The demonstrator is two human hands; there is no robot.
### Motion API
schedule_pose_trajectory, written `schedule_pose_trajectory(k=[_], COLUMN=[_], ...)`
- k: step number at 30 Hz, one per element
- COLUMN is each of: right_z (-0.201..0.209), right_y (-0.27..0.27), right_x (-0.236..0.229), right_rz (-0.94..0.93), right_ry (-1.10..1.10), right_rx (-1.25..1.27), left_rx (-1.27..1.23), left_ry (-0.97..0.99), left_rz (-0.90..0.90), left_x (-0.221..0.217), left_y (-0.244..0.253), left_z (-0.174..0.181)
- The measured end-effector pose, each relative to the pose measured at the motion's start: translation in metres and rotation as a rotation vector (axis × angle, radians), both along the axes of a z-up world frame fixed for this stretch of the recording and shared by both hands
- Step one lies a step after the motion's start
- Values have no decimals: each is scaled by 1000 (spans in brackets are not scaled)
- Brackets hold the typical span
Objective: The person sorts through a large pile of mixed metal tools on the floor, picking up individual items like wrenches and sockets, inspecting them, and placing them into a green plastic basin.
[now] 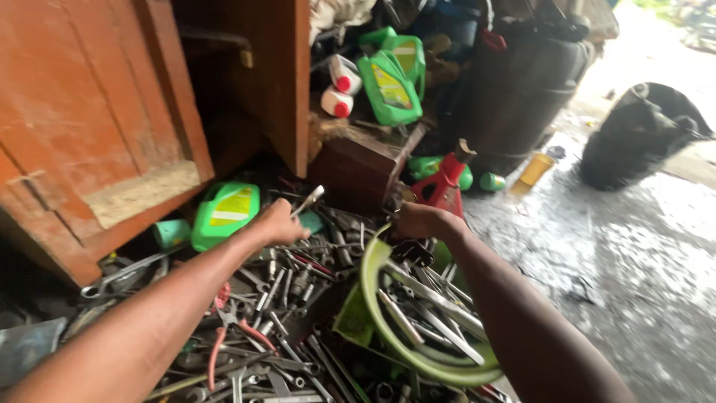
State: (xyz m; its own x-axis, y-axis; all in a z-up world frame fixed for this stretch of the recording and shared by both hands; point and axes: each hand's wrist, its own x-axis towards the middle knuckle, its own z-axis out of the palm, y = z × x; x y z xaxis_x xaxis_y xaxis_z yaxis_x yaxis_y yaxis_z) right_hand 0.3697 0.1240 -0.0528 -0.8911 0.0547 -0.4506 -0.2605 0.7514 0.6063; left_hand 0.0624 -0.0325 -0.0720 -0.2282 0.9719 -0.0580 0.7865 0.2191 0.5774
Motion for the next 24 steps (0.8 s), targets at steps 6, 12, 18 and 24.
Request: schedule_pose_trajectory(k=[6, 12, 18, 24], right_z=[-55, -40, -20, -27], right_y=[4, -15, -29, -39], right_x=[77, 76, 44, -1], right_rz=[-1315, -1239, -1289, -1093], right_ry=[535, 767, 727, 885], right_rx=[-651, -809, -690, -712], left_rx=[-211, -351, -200, -273], left_ry=[-1276, -1116, -759, 28], left_rz=[276, 188, 57, -61], left_x=[94, 156, 106, 36], left_y=[49, 41, 26, 9], left_z=[-45, -38, -26, -63])
